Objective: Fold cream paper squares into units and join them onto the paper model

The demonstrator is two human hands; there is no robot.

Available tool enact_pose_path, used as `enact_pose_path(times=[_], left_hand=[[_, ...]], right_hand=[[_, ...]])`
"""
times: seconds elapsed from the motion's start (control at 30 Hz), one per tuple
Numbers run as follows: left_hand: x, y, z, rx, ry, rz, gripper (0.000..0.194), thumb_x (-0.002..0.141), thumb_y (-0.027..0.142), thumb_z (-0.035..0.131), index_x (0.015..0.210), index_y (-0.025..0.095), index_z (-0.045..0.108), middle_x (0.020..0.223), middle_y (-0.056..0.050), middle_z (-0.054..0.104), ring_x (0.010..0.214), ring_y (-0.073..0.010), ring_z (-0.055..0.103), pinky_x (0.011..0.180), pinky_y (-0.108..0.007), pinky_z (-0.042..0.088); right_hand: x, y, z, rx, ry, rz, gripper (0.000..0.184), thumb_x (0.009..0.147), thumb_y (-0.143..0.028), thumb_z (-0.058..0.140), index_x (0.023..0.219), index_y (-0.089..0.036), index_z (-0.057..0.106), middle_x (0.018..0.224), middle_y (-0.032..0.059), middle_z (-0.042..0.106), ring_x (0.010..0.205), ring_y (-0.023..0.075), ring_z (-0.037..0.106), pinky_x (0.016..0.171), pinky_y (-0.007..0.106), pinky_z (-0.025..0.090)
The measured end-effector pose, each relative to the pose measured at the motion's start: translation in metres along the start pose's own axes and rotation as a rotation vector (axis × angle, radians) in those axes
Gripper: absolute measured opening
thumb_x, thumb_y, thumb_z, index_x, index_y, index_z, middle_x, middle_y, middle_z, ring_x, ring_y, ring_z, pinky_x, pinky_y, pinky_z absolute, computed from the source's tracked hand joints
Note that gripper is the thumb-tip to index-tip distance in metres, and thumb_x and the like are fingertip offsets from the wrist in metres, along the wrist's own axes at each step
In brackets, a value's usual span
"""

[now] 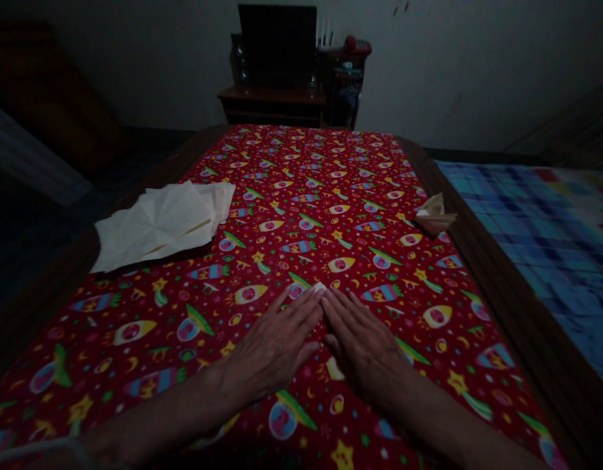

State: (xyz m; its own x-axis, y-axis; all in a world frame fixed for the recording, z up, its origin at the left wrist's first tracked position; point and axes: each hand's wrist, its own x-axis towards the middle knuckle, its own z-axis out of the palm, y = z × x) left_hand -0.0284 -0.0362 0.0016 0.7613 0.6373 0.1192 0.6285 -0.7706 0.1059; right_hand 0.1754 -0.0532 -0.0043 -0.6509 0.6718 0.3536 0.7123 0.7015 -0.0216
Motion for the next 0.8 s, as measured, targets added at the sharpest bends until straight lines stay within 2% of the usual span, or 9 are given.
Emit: enact_pose_path(times=[0.1,0.37,0.5,0.7,0.8], left_hand=[[-0.004,-0.002,0.001,0.016,0.014,-0.017,0.051,0.094,0.035,0.037,0.14,0.014,0.029,0.149,-0.008,0.026,0.138,-0.0213,0.022,0.114,-0.043,0.018],[-0.022,-0.01,-0.002,0.064,0.043,-0.045,0.046,0.093,0.027,0.038,0.138,0.014,0.035,0.144,-0.008,0.036,0.135,-0.0215,0.03,0.11,-0.043,0.026],[-0.022,-0.009,-0.005,0.079,0.052,-0.039,0.046,0.092,0.027,0.04,0.136,0.013,0.037,0.143,-0.01,0.039,0.133,-0.0234,0.033,0.108,-0.043,0.03],[-0.021,-0.007,-0.004,0.088,0.066,-0.052,0.048,0.092,0.03,0.04,0.137,0.013,0.037,0.143,-0.01,0.039,0.133,-0.0233,0.033,0.11,-0.043,0.027],[-0.024,-0.007,-0.004,0.097,0.092,-0.052,0.046,0.093,0.03,0.038,0.136,0.013,0.038,0.141,-0.01,0.041,0.133,-0.0225,0.034,0.109,-0.041,0.028]], right_hand=[[-0.009,0.005,0.001,0.018,-0.109,0.018,0.053,0.092,-0.026,0.042,0.139,-0.005,0.031,0.145,0.0135,0.033,0.136,0.0246,0.025,0.107,0.044,0.035],[-0.02,0.015,-0.002,-0.003,-0.065,-0.022,0.045,0.092,-0.022,0.041,0.134,-0.006,0.041,0.137,0.0113,0.045,0.132,0.0231,0.034,0.107,0.044,0.036],[-0.01,0.016,0.002,-0.006,-0.06,-0.043,0.043,0.093,-0.022,0.04,0.134,-0.007,0.042,0.139,0.0104,0.044,0.133,0.0237,0.032,0.109,0.046,0.033],[0.021,0.017,0.012,0.081,-0.092,-0.042,0.044,0.094,-0.026,0.038,0.134,-0.007,0.042,0.138,0.0148,0.043,0.132,0.0236,0.034,0.111,0.046,0.028],[0.021,0.019,0.012,0.099,-0.106,-0.035,0.045,0.094,-0.03,0.04,0.134,-0.009,0.042,0.14,0.0143,0.042,0.132,0.0227,0.034,0.111,0.045,0.027]])
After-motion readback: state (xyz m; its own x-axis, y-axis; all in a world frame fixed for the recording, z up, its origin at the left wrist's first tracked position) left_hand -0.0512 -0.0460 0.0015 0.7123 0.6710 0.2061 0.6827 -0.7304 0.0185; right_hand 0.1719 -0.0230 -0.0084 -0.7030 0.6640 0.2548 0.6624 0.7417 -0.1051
